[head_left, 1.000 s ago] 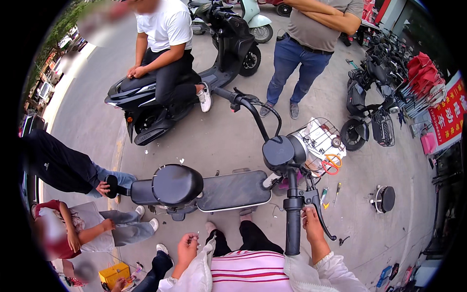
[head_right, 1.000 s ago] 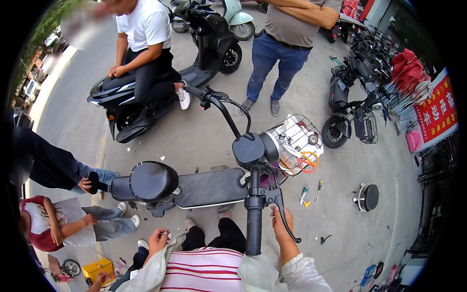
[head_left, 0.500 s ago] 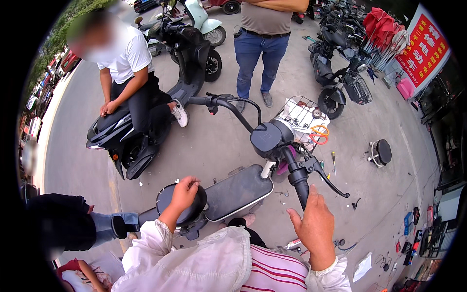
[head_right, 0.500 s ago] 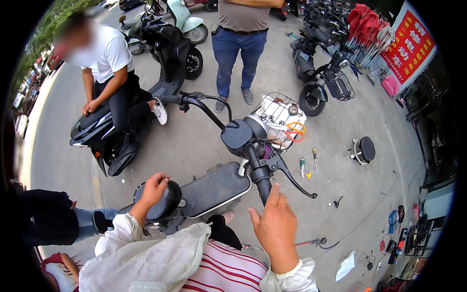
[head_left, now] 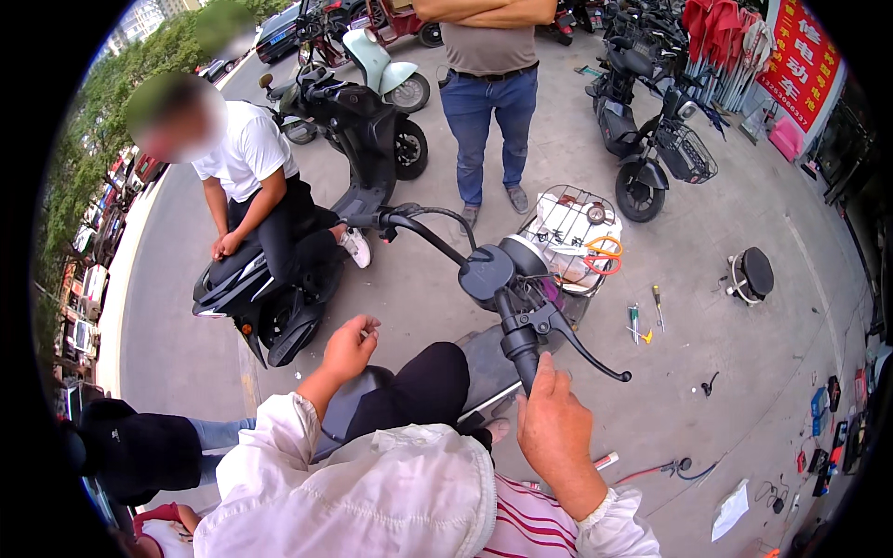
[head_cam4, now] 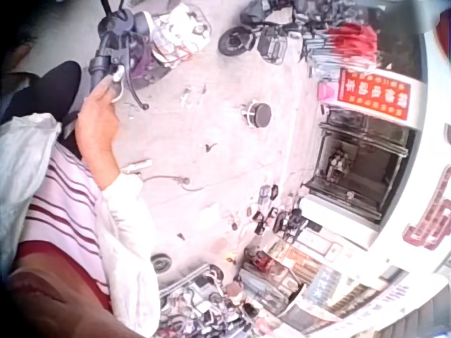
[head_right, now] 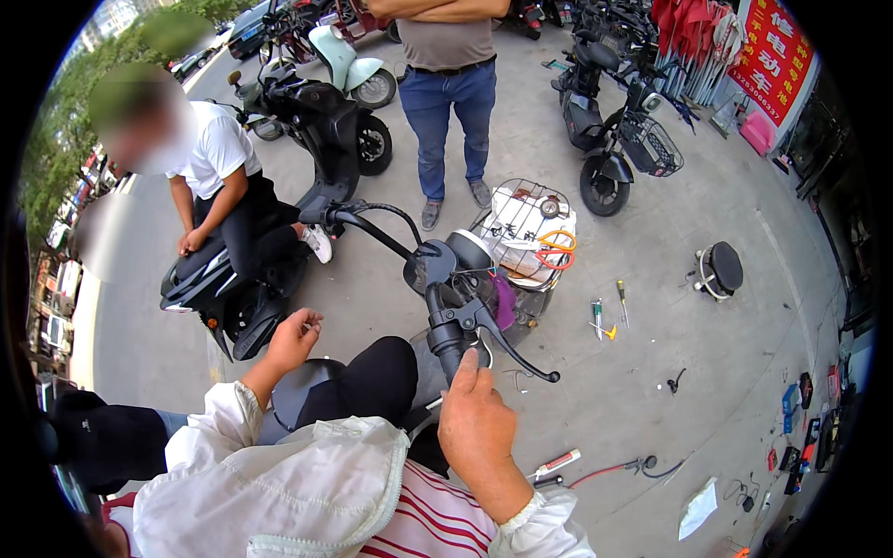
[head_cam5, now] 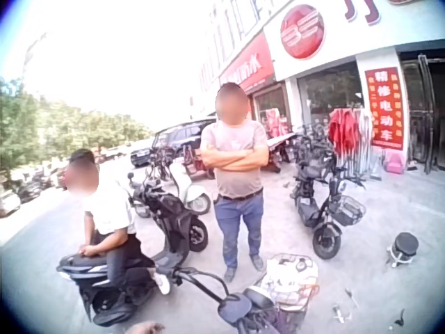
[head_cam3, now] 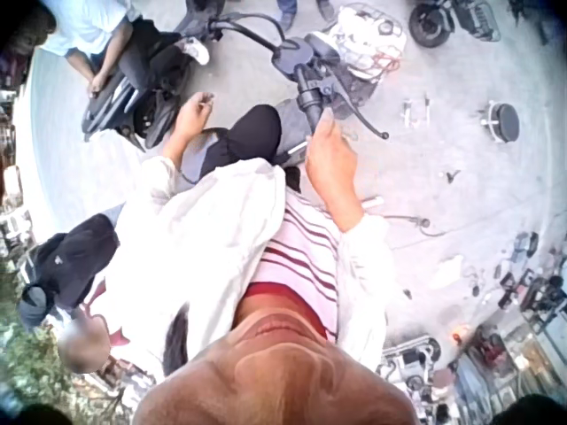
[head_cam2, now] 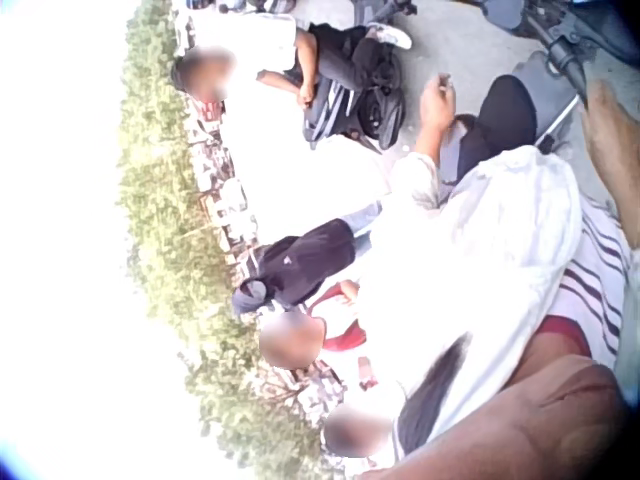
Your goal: The person repairs the handlebar controls of an electric scooter by stripping wires, twisting them together, and securing them with electrical tape. They use pliers to strip the wire ends and a screwdriver to adjust components on the handlebar.
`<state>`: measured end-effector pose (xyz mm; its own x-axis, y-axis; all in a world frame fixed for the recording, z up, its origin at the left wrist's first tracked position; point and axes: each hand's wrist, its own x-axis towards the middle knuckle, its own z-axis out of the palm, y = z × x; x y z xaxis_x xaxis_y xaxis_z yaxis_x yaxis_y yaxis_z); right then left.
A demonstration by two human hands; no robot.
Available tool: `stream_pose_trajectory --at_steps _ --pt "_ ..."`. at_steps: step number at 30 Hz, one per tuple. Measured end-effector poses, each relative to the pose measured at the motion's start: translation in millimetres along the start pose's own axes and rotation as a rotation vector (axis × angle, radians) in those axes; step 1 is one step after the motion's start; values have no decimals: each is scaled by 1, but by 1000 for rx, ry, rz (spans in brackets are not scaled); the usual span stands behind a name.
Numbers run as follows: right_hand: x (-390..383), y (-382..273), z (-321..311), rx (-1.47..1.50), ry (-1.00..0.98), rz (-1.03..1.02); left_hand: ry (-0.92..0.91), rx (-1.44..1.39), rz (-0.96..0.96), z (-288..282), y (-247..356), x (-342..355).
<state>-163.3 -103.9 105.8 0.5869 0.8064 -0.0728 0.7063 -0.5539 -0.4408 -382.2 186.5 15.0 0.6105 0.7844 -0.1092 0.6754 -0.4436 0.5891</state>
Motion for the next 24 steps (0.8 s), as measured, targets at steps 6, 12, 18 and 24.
stream_pose_trajectory --at_steps 6,12,18,24 --pt "-4 6 7 8 25 -17 43 311 153 -31 31 43" --pt "-7 9 21 -39 174 -48 20 682 114 -60 22 82" --pt "1 6 26 -32 137 -4 -22 746 27 -81 -30 152" --pt "17 -16 -5 40 -7 207 -104 768 302 -90 -47 253"
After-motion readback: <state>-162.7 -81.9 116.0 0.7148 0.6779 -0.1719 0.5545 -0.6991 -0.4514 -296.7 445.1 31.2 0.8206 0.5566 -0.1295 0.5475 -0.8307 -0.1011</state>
